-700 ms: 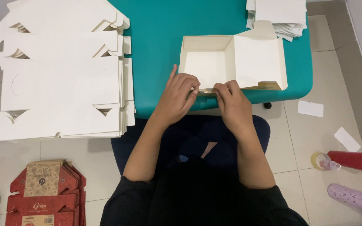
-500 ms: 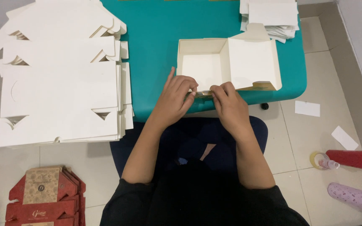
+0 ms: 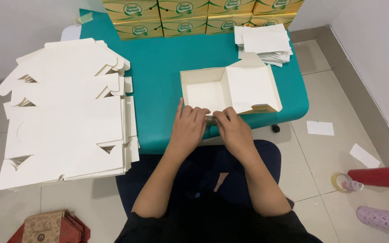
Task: Folding flat cardboard templates into finished snack boxes
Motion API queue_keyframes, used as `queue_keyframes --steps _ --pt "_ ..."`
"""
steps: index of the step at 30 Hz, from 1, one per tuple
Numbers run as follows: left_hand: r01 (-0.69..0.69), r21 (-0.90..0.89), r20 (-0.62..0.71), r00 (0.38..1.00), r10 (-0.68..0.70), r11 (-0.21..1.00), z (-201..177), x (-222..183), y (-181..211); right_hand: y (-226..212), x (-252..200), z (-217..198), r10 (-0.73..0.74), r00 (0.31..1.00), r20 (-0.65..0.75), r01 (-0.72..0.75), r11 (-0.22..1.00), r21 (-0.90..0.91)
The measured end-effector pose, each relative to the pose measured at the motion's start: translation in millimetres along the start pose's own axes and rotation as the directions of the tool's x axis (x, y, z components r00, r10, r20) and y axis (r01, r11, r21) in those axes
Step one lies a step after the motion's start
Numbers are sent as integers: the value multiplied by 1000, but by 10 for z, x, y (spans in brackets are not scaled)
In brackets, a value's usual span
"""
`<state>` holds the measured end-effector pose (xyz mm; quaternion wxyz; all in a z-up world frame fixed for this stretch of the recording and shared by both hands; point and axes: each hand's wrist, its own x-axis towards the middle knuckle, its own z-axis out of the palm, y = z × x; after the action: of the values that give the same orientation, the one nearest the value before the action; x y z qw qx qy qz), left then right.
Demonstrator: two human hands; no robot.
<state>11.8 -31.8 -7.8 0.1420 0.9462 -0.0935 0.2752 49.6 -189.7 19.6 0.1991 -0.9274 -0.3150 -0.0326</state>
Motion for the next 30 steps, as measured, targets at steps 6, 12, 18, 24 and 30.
queue_keyframes --steps 6,12,18,24,30 --pt "11 24 20 1000 -11 1000 -58 -6 88 11 -40 18 -29 999 -23 29 1000 8" --pt "18 23 16 1000 -18 1000 -17 -19 79 52 -38 29 -51 998 -24 51 999 10" --pt "28 -3 30 999 -28 1000 -69 -15 98 27 -29 -12 -28 999 19 27 999 40" --pt "34 -26 38 999 -33 999 -50 -5 80 2 -23 -33 -23 1000 19 22 999 34" --pt "77 -523 -40 993 -115 849 -290 -29 65 17 -68 -15 -72 996 -59 74 997 36"
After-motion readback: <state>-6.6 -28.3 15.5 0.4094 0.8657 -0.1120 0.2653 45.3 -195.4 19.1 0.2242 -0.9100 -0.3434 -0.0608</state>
